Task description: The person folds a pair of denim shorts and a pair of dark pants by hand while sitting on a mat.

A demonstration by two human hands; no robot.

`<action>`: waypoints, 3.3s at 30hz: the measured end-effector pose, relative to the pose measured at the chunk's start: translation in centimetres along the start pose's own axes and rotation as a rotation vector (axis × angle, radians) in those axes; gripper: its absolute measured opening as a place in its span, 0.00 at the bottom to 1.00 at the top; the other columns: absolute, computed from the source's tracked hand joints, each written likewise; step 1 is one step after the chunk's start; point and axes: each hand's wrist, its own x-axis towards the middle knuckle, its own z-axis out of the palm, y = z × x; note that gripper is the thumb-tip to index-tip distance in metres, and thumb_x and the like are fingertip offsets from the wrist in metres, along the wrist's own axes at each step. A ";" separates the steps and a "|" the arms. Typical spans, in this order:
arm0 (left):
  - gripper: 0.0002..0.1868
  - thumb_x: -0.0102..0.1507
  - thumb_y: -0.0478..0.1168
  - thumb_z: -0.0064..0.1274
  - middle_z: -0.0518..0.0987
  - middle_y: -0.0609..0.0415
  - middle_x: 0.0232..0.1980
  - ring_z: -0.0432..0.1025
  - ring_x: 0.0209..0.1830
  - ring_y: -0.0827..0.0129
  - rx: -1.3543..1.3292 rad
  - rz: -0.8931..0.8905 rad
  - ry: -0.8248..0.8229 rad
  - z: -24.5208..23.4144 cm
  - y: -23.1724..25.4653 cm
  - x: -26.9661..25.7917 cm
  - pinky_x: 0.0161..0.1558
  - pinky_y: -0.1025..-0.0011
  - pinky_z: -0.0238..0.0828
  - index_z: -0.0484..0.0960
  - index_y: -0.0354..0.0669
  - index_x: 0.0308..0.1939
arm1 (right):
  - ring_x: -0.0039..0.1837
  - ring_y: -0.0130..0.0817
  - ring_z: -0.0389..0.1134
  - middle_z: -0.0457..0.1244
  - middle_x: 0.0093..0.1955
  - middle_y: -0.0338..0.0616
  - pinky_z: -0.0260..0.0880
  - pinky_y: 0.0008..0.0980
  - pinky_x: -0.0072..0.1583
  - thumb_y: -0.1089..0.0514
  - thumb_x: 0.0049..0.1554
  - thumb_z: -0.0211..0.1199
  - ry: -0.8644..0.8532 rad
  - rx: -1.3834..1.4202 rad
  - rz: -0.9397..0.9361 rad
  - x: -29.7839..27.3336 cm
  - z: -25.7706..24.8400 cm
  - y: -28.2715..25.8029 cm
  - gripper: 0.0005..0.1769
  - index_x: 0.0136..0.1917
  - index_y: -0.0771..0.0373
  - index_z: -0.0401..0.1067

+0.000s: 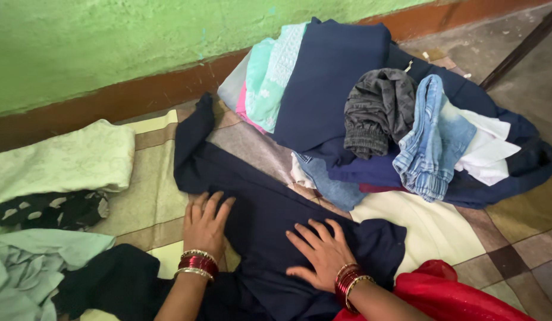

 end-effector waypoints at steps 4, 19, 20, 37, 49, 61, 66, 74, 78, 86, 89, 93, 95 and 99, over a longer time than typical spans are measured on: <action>0.35 0.52 0.27 0.50 0.74 0.60 0.64 0.66 0.65 0.56 -0.090 0.108 -0.126 1.1 -0.7 -0.5 0.60 0.57 0.65 0.76 0.59 0.62 | 0.76 0.46 0.52 0.55 0.77 0.44 0.46 0.50 0.74 0.35 0.61 0.53 0.134 -0.066 -0.051 1.6 -0.2 1.8 0.34 0.72 0.56 0.65; 0.12 0.55 0.32 0.61 0.83 0.49 0.47 0.79 0.47 0.54 -0.909 0.346 -0.564 1.9 8.5 -0.8 0.51 0.62 0.77 0.86 0.47 0.42 | 0.76 0.42 0.53 0.57 0.73 0.42 0.52 0.48 0.67 0.41 0.60 0.52 -0.031 -0.174 0.046 2.0 -2.6 0.4 0.30 0.70 0.58 0.65; 0.10 0.55 0.32 0.61 0.85 0.50 0.44 0.80 0.44 0.56 -0.994 0.297 -0.458 1.9 6.9 -0.1 0.50 0.63 0.78 0.87 0.47 0.39 | 0.80 0.48 0.49 0.52 0.81 0.47 0.51 0.53 0.65 0.43 0.55 0.56 0.098 -0.076 -0.153 1.5 -1.7 0.2 0.38 0.74 0.61 0.61; 0.12 0.61 0.35 0.53 0.80 0.48 0.44 0.77 0.42 0.55 -1.054 -0.894 0.739 8.0 -9.0 9.8 0.44 0.59 0.75 0.76 0.42 0.48 | 0.80 0.47 0.44 0.49 0.79 0.47 0.33 0.56 0.76 0.48 0.55 0.54 0.191 -0.079 0.115 -0.7 0.1 0.2 0.38 0.75 0.63 0.56; 0.37 0.54 0.38 0.71 0.66 0.36 0.64 0.74 0.48 0.51 -0.778 -1.009 0.374 5.2 -9.0 5.4 0.52 0.59 0.74 0.69 0.46 0.64 | 0.75 0.49 0.52 0.55 0.73 0.51 0.37 0.59 0.75 0.52 0.57 0.56 0.213 -0.039 -0.104 -1.1 2.2 1.4 0.27 0.69 0.57 0.66; 0.65 0.42 0.27 0.72 0.48 0.34 0.80 0.53 0.75 0.38 -0.492 -0.637 0.175 4.9 -12.5 11.3 0.68 0.54 0.59 0.56 0.50 0.81 | 0.62 0.49 0.58 0.60 0.59 0.51 0.52 0.49 0.61 0.52 0.48 0.67 0.017 0.107 0.097 0.6 -3.2 -0.7 0.40 0.72 0.62 0.64; 0.41 0.47 0.25 0.63 0.60 0.33 0.73 0.60 0.69 0.37 -0.331 -0.616 0.311 3.2 -7.9 11.4 0.65 0.52 0.64 0.73 0.47 0.65 | 0.62 0.44 0.59 0.59 0.54 0.46 0.55 0.44 0.62 0.56 0.52 0.62 -0.159 -0.002 0.006 0.7 -3.4 -1.4 0.22 0.60 0.61 0.69; 0.03 0.60 0.38 0.56 0.76 0.47 0.38 0.72 0.42 0.50 -0.509 -0.121 0.033 4.1 7.8 2.6 0.45 0.54 0.71 0.79 0.43 0.33 | 0.58 0.44 0.68 0.63 0.53 0.47 0.71 0.44 0.56 0.50 0.64 0.59 -0.193 0.162 -0.176 -0.2 -2.7 0.2 0.13 0.46 0.61 0.71; 0.13 0.62 0.45 0.56 0.77 0.47 0.50 0.71 0.48 0.51 -0.315 -0.101 -0.001 5.6 6.4 2.9 0.49 0.55 0.70 0.81 0.43 0.46 | 0.53 0.45 0.72 0.67 0.55 0.43 0.74 0.41 0.54 0.44 0.69 0.52 -0.209 0.175 0.185 0.6 -1.0 -0.4 0.16 0.58 0.57 0.69; 0.33 0.67 0.59 0.46 0.64 0.56 0.76 0.65 0.66 0.57 0.067 -0.225 -0.141 8.0 -0.7 9.3 0.58 0.56 0.66 0.68 0.51 0.73 | 0.84 0.49 0.34 0.41 0.84 0.50 0.30 0.56 0.77 0.42 0.59 0.58 -0.037 0.008 -0.234 1.4 -0.5 0.1 0.41 0.79 0.60 0.54; 0.37 0.65 0.65 0.43 0.55 0.60 0.80 0.62 0.66 0.55 0.083 -0.373 -0.282 6.5 -3.5 12.6 0.60 0.52 0.61 0.60 0.60 0.76 | 0.84 0.51 0.34 0.41 0.84 0.50 0.26 0.59 0.75 0.40 0.59 0.58 -0.008 0.024 -0.215 1.2 0.1 0.5 0.41 0.79 0.59 0.55; 0.34 0.66 0.61 0.46 0.55 0.65 0.80 0.59 0.70 0.57 0.213 -0.460 -0.311 5.7 -3.4 14.1 0.68 0.49 0.52 0.61 0.65 0.76 | 0.84 0.56 0.33 0.41 0.84 0.51 0.26 0.59 0.76 0.36 0.61 0.56 0.104 0.015 -0.203 1.0 0.1 0.8 0.39 0.79 0.56 0.57; 0.34 0.63 0.58 0.50 0.57 0.61 0.79 0.60 0.69 0.55 0.201 -0.343 -0.166 5.7 -1.1 13.2 0.67 0.47 0.52 0.65 0.61 0.73 | 0.82 0.61 0.31 0.41 0.83 0.51 0.23 0.62 0.74 0.33 0.57 0.56 0.206 -0.056 -0.229 1.1 0.1 0.8 0.41 0.76 0.54 0.58; 0.29 0.64 0.50 0.52 0.71 0.52 0.69 0.63 0.72 0.60 -0.220 0.023 -0.095 5.2 6.8 7.4 0.70 0.44 0.52 0.72 0.47 0.68 | 0.82 0.62 0.31 0.43 0.82 0.53 0.26 0.64 0.74 0.33 0.57 0.56 0.202 -0.056 -0.215 1.0 0.2 0.8 0.40 0.75 0.55 0.59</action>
